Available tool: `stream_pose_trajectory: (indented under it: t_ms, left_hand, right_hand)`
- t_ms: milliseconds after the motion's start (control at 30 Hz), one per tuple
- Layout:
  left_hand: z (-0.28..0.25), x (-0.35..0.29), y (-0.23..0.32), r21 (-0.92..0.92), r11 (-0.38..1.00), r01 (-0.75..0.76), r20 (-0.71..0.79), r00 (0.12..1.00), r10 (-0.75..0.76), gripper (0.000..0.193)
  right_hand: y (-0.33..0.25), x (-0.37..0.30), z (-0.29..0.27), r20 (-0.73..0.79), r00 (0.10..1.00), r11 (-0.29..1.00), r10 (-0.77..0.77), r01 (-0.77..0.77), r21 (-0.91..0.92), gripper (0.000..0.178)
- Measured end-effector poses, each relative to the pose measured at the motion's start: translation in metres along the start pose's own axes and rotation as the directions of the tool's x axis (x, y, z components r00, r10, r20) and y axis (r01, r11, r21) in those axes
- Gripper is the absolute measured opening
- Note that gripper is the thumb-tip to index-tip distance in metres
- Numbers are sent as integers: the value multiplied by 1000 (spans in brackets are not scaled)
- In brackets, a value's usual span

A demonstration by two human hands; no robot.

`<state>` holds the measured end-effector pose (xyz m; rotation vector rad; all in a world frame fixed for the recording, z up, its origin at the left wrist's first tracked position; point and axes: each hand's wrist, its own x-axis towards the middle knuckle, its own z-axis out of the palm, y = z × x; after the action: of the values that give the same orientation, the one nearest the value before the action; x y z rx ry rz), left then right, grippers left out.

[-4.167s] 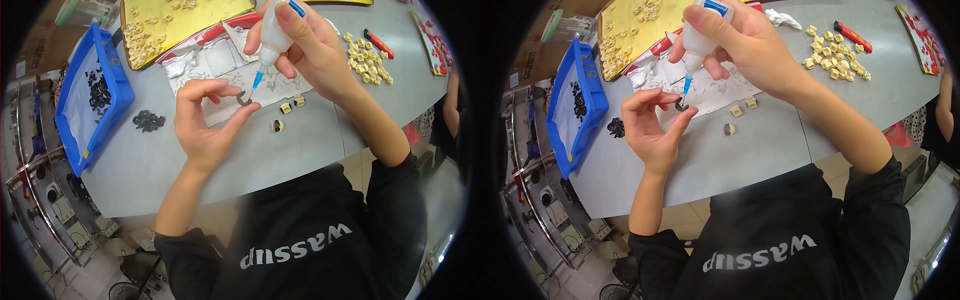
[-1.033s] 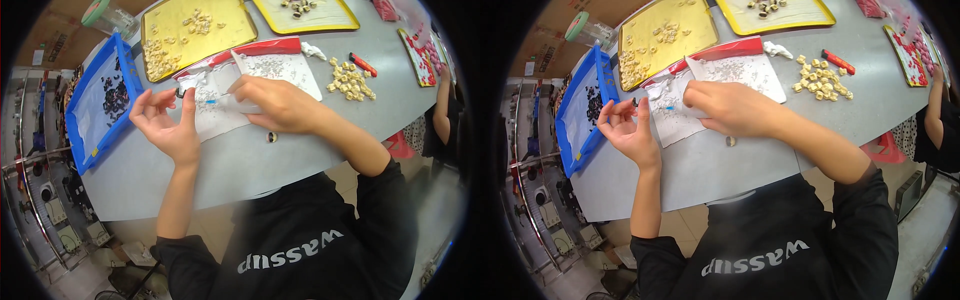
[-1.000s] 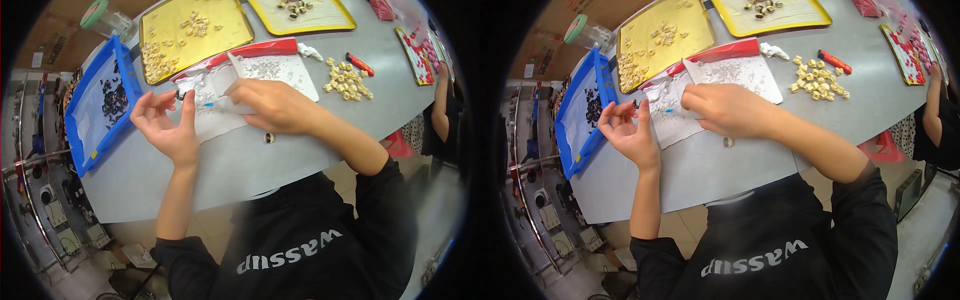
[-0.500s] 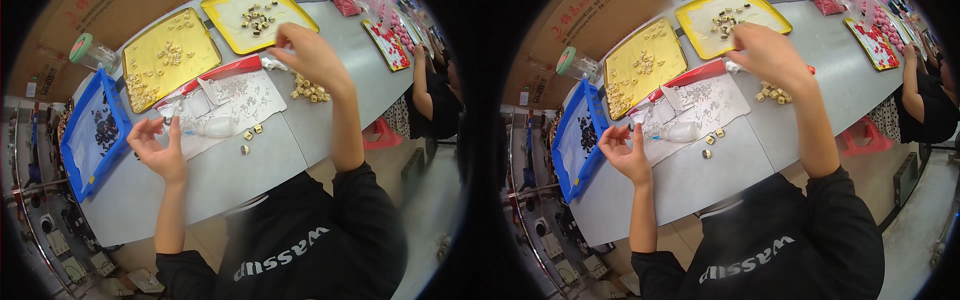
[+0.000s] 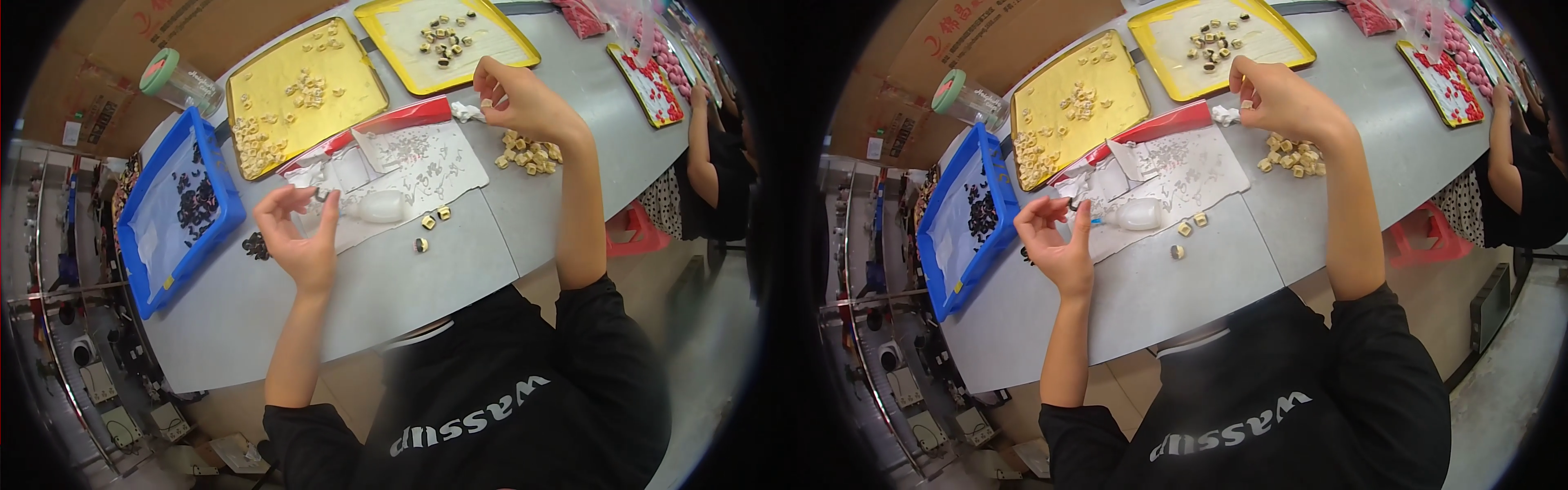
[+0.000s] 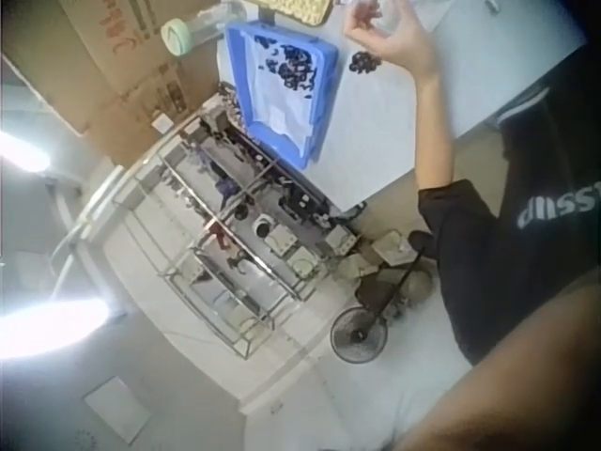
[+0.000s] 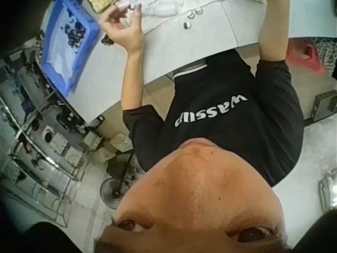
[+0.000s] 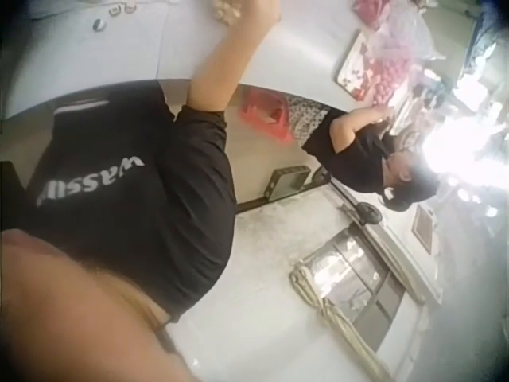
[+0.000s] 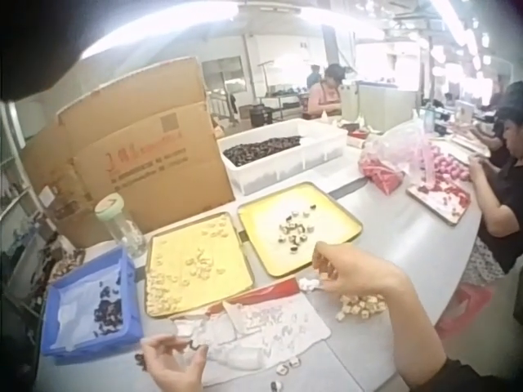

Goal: Using a glue bottle to attach small black components to yellow toy figures.

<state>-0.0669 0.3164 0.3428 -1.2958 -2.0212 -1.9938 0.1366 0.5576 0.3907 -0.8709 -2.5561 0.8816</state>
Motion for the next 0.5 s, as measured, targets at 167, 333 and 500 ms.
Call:
stream_pose_trajectory:
  t_ms: [167, 333, 500]
  left_hand:
    - [3, -4, 0, -19, 998, -60, 113, 992, 62, 47]
    - [4, -8, 4, 19, 988, -155, 198, 969, 149, 47]
    - [5, -9, 6, 16, 973, -230, 215, 951, 221, 47]
  right_hand:
    - [-35, 2, 10, 31, 980, 945, -195, 179, 274, 18]
    - [-54, 0, 41, 39, 922, 716, -385, 272, 643, 18]
    - [-66, -4, 64, 72, 887, 656, -456, 281, 701, 16]
